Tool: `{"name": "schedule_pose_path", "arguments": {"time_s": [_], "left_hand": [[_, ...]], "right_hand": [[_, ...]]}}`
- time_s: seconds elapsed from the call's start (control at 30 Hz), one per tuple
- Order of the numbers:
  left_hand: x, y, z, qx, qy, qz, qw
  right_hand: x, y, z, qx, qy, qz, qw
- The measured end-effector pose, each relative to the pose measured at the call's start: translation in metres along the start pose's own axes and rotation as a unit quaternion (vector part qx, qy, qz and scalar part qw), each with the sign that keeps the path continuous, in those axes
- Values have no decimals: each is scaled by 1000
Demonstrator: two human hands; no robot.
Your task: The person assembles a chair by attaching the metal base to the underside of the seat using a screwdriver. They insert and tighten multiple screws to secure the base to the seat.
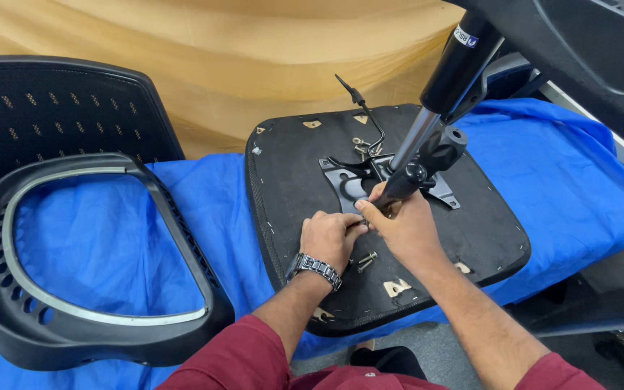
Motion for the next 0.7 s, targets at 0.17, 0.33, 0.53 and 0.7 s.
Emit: {"name": "schedule_pose_path", "arguments": {"time_s": [0.17,0.33,0.53,0.7], "left_hand": [[-3,0,5,-25,-23,-26,999],[-5,0,2,-16,-11,-22,1000],[-7,-2,5,-36,-38,-39,998],[-5,-2,4,-31,-22,-33,999]], "right_hand": [[-9,-3,-1,-80,-76,-75,991],[-16,-2,-3,-39,-32,-57,997],[-28,3,7,-34,14,-96,995],[-19,-2,5,-96,-22,-37,994]]}}
Point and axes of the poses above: each hand's wrist, its own y-axis away from the middle knuckle, its own z-axis out of the palm, x = y × z, the point moved 6 cm from there along -y, towards the middle knuckle, and after that the axes turned 14 degrees about y, right-handed, at the moved point
